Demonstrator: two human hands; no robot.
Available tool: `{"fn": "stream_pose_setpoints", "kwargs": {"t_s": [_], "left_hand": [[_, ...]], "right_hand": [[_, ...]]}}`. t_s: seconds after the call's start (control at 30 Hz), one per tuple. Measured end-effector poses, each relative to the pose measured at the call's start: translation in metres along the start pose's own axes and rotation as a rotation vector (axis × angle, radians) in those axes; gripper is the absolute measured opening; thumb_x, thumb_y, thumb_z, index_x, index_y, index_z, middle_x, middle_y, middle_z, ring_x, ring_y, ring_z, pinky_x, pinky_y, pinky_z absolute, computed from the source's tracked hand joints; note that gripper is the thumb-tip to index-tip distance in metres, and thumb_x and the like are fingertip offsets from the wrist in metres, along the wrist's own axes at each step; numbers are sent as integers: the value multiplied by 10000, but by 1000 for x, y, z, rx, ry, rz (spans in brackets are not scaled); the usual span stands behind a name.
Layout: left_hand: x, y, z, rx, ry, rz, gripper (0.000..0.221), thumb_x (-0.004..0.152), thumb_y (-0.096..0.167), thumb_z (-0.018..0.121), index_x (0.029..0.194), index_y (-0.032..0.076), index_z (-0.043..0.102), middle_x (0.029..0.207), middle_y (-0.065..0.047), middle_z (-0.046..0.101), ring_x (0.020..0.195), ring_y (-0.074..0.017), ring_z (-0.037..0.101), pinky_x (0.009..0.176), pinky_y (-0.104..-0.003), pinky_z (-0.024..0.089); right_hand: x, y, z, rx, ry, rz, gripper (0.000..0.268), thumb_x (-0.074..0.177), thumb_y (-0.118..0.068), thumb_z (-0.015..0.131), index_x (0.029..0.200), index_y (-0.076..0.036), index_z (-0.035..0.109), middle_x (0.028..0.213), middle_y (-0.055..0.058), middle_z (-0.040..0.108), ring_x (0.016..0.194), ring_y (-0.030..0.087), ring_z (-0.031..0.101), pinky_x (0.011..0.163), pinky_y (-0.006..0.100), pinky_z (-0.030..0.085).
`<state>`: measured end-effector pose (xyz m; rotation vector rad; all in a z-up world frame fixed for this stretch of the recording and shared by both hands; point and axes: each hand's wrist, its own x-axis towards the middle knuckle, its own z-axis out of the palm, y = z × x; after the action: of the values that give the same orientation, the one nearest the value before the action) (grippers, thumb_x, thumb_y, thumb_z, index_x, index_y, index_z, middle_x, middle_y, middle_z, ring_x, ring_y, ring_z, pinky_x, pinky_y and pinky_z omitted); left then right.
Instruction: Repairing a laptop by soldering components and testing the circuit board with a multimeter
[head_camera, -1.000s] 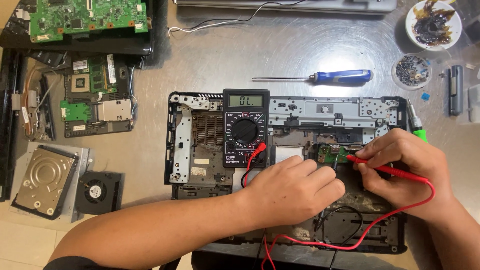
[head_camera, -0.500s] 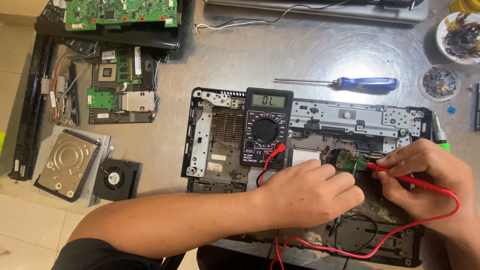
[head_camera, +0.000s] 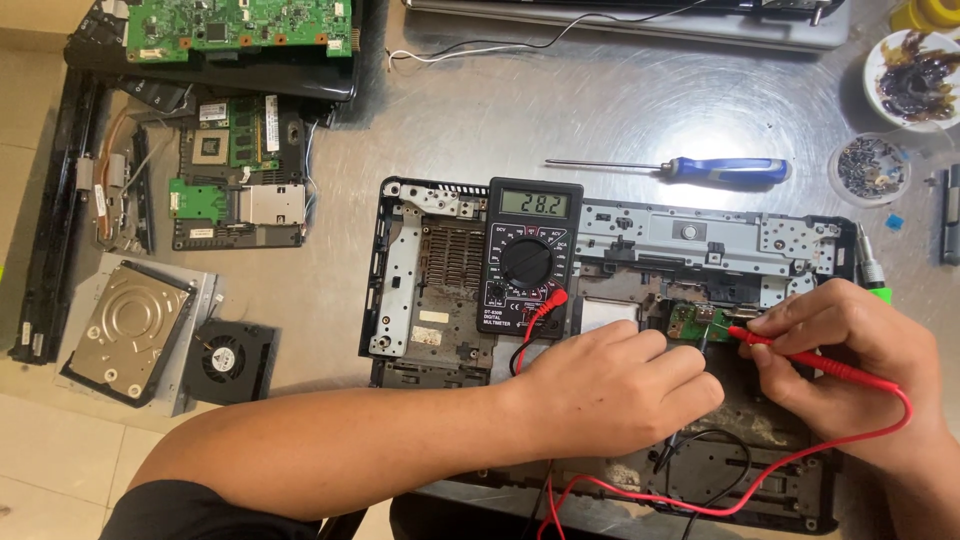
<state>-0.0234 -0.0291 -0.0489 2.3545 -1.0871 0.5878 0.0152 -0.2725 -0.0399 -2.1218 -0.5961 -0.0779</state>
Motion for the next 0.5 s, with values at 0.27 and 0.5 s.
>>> {"fn": "stream_pose_setpoints", "kwargs": {"t_s": [0.27, 0.5], "left_hand": [[0, -1, -1, 28, 11, 12, 182, 1033, 50, 581, 904, 172, 542, 802, 4, 441, 674, -199, 469, 627, -338, 374], [0, -1, 0, 9, 4, 17, 171, 1036, 59, 576, 908, 167, 544, 805, -3, 449, 677, -209, 479, 630, -345, 387]], "right_hand": [[0, 0, 0, 0, 4, 6, 211, 777, 45, 786, 751, -69, 611, 840, 115, 688, 821, 192, 749, 790, 269, 587], [1, 0, 0, -10, -2, -2, 212, 773, 41, 788, 749, -80, 615, 845, 107, 693, 812, 181, 748, 784, 264, 579]]}}
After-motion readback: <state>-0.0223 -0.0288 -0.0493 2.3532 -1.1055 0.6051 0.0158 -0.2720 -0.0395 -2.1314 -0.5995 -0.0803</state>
